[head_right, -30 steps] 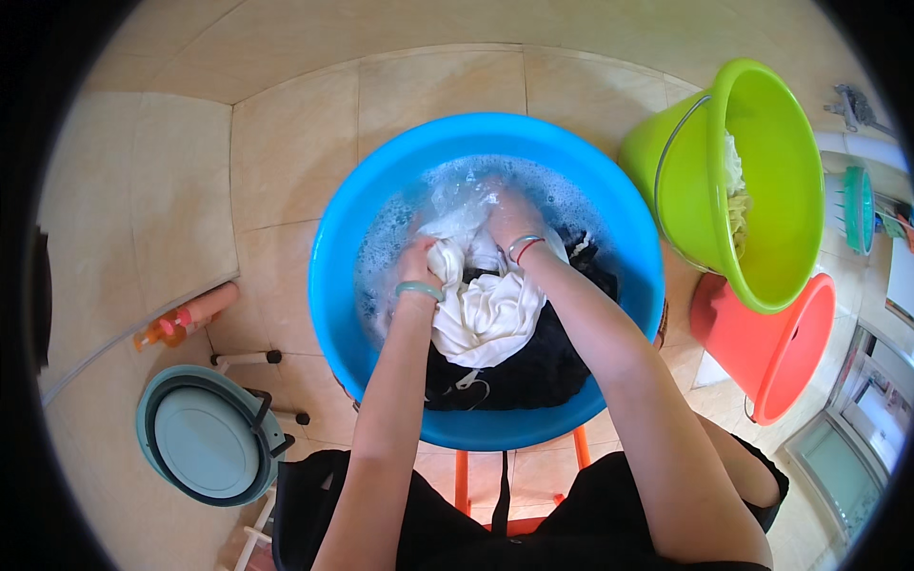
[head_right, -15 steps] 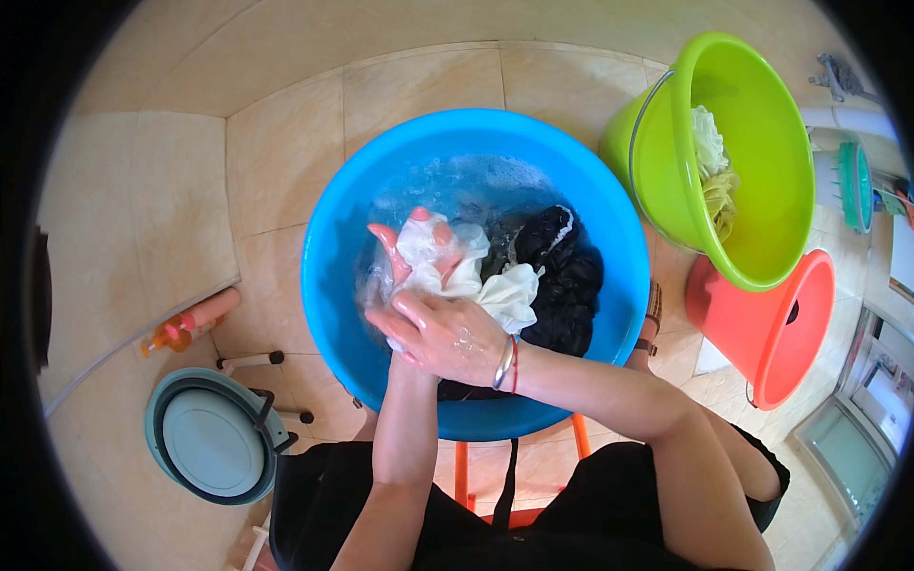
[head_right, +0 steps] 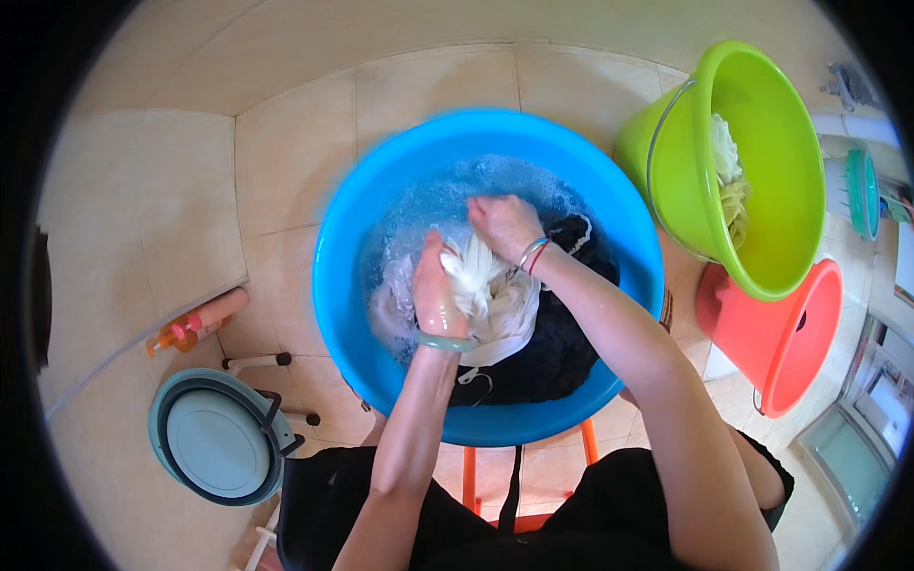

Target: The person hand-washes clothes in a blue basin filled with soapy water. They scrub and wring out various garments, including white and yellow items, and transfer them into a green bucket. The person continues to wash and wring out more clothes throughout the video.

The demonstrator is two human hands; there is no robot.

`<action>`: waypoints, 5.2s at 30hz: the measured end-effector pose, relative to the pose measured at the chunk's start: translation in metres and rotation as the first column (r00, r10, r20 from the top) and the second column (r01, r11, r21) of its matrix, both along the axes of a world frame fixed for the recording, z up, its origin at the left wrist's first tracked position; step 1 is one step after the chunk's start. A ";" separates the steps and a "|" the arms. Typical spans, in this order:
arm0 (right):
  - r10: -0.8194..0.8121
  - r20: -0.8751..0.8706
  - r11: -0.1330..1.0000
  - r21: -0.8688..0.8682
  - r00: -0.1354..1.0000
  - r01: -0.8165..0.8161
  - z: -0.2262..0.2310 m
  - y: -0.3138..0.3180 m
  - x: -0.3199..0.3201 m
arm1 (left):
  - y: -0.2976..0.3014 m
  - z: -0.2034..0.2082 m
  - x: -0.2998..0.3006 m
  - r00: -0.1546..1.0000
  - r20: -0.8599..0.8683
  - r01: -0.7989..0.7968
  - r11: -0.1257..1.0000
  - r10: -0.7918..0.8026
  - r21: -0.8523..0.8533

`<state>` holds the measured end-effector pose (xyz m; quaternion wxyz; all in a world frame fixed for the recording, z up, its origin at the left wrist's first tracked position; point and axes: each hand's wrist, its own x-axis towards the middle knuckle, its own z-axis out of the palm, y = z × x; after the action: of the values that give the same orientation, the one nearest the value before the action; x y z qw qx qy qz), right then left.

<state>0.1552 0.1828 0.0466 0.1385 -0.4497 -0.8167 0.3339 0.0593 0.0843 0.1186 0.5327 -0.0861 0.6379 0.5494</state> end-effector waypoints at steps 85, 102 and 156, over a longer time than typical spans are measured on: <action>0.059 -0.040 0.936 -0.346 0.997 -0.069 0.112 -0.010 0.035 | -0.068 0.075 -0.007 0.995 -0.086 -0.035 0.978 0.053 0.207; -0.196 -0.442 0.514 -0.807 0.875 -0.292 0.102 -0.077 0.060 | -0.069 0.205 -0.034 0.993 0.098 -0.100 0.909 0.065 0.405; 0.003 0.043 0.999 -0.034 0.999 -0.002 0.028 -0.023 -0.001 | -0.030 0.008 0.006 0.966 0.193 -0.163 0.985 0.169 -0.047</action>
<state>0.1541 0.1602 0.0748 0.1129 -0.4581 -0.8142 0.3383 0.0657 0.0547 0.1264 0.5438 -0.2012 0.5809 0.5713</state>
